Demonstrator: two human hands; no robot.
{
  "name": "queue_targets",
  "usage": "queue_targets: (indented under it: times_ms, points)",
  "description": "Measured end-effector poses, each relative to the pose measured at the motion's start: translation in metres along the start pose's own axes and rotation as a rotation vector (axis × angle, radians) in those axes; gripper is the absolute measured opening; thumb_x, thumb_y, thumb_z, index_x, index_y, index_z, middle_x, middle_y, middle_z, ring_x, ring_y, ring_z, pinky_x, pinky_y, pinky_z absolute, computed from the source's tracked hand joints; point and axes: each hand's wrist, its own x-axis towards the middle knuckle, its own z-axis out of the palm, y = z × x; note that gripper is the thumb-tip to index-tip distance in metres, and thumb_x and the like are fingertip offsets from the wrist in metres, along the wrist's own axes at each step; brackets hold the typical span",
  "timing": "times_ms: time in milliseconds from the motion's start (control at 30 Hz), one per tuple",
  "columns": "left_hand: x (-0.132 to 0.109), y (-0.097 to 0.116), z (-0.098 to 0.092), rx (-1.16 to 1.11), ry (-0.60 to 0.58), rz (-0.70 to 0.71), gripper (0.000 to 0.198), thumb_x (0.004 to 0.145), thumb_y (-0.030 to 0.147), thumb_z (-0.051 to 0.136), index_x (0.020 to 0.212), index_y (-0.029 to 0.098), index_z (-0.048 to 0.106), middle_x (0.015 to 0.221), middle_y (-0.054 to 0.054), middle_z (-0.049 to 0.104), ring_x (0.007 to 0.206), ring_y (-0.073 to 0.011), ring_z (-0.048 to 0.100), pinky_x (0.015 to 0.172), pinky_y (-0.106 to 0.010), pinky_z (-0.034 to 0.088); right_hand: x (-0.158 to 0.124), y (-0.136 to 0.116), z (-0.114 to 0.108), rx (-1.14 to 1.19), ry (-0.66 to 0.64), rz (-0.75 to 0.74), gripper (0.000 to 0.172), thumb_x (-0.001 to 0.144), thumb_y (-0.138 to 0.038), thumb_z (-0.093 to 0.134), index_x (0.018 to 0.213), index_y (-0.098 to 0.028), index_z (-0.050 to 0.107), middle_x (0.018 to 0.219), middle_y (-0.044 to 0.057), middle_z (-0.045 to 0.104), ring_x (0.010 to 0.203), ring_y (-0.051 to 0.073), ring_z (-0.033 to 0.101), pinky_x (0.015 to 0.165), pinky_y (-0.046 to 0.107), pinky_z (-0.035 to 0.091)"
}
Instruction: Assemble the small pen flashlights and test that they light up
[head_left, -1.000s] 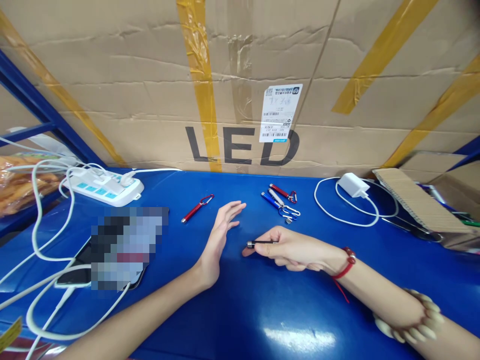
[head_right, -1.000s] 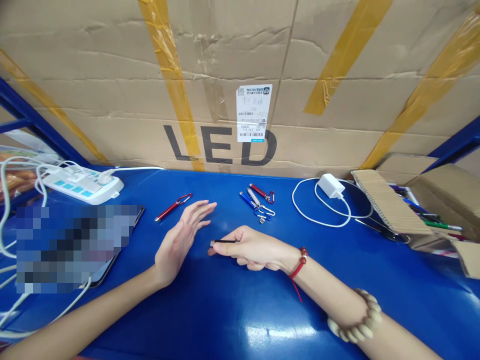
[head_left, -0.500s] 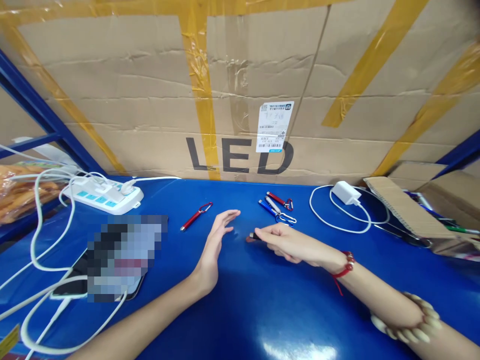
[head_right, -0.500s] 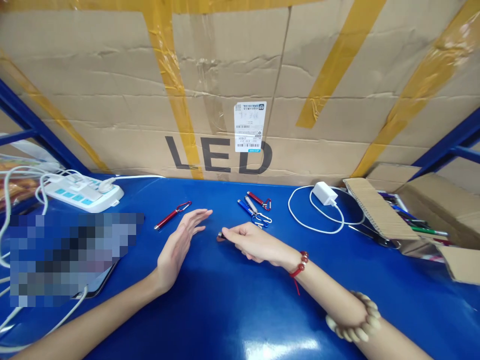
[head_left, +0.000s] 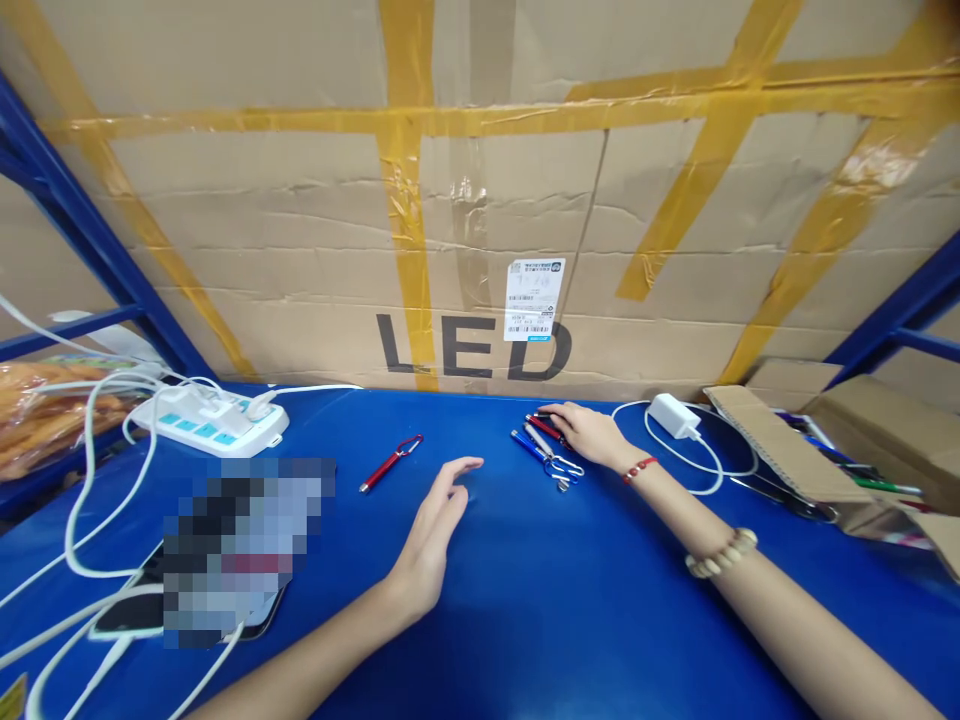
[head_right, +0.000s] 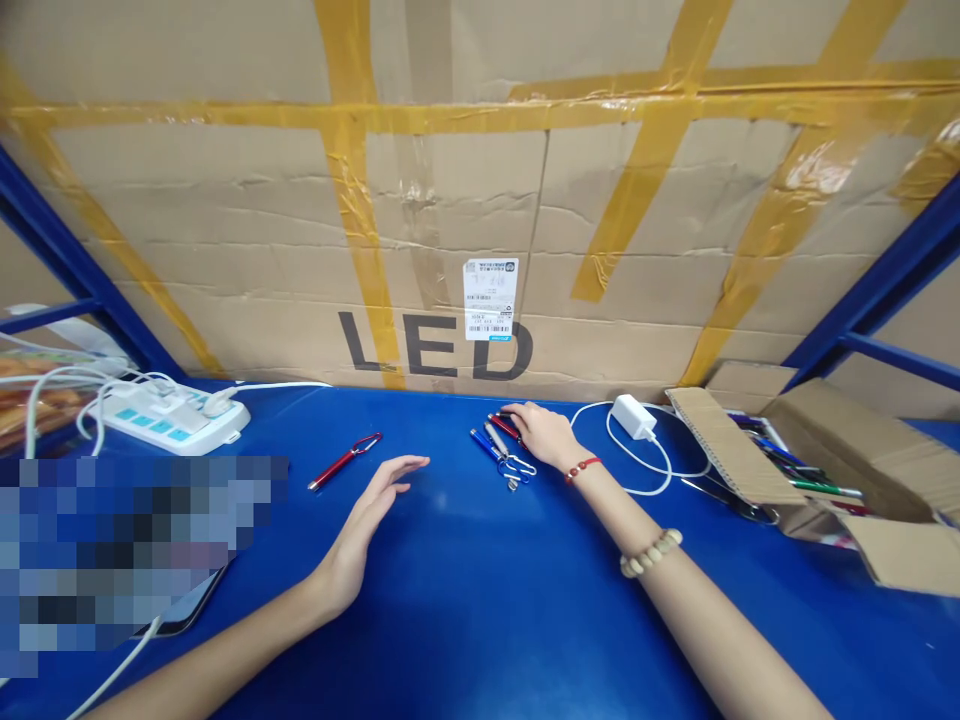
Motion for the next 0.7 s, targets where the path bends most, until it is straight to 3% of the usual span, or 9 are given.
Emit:
queue_targets:
  times_ms: [167, 300, 433, 567, 700]
  points:
    - [0.0, 0.006, 0.002, 0.108, 0.033, -0.045, 0.029, 0.088, 0.035, 0.042, 0.112, 0.025, 0.054, 0.124, -0.007, 0.051, 0.119, -0.0275, 0.041, 0.102, -0.042, 0.027, 0.002, 0.002, 0.014, -0.002, 0.014, -0.054, 0.038, 0.094, -0.025, 0.029, 0.125, -0.018, 0.05, 0.108, 0.012, 0.058, 0.097, 0.02, 0.059, 0.077, 0.03, 0.047]
    - [0.002, 0.004, 0.002, 0.291, -0.003, 0.049, 0.024, 0.085, 0.023, 0.046, 0.106, 0.023, 0.055, 0.118, -0.007, 0.055, 0.115, -0.0243, 0.044, 0.102, -0.042, 0.028, 0.004, 0.01, 0.021, -0.005, 0.059, -0.067, 0.038, 0.093, -0.024, 0.031, 0.127, -0.018, 0.048, 0.108, 0.012, 0.056, 0.102, 0.02, 0.055, 0.086, 0.033, 0.044]
    - [0.004, 0.001, 0.001, 0.477, -0.019, 0.131, 0.022, 0.082, 0.015, 0.045, 0.099, 0.022, 0.057, 0.117, -0.007, 0.056, 0.117, -0.0237, 0.043, 0.102, -0.044, 0.028, 0.002, 0.012, 0.014, -0.039, 0.111, -0.044, 0.037, 0.091, -0.029, 0.036, 0.124, -0.022, 0.052, 0.111, 0.012, 0.056, 0.104, 0.025, 0.052, 0.084, 0.038, 0.043]
    - [0.004, 0.0, 0.002, 0.511, -0.007, 0.149, 0.023, 0.082, 0.012, 0.044, 0.097, 0.022, 0.057, 0.115, -0.006, 0.056, 0.117, -0.0229, 0.044, 0.101, -0.043, 0.029, -0.005, 0.001, -0.003, -0.078, 0.146, -0.026, 0.027, 0.082, -0.036, 0.052, 0.101, -0.024, 0.067, 0.103, 0.009, 0.06, 0.099, 0.027, 0.054, 0.076, 0.036, 0.042]
    - [0.004, -0.002, 0.003, 0.489, -0.013, 0.15, 0.022, 0.082, 0.012, 0.044, 0.095, 0.022, 0.058, 0.113, -0.006, 0.057, 0.114, -0.0224, 0.046, 0.101, -0.043, 0.03, -0.008, -0.013, -0.003, -0.085, 0.102, -0.019, 0.03, 0.082, -0.044, 0.051, 0.082, -0.023, 0.072, 0.081, 0.006, 0.065, 0.071, 0.02, 0.061, 0.057, 0.027, 0.041]
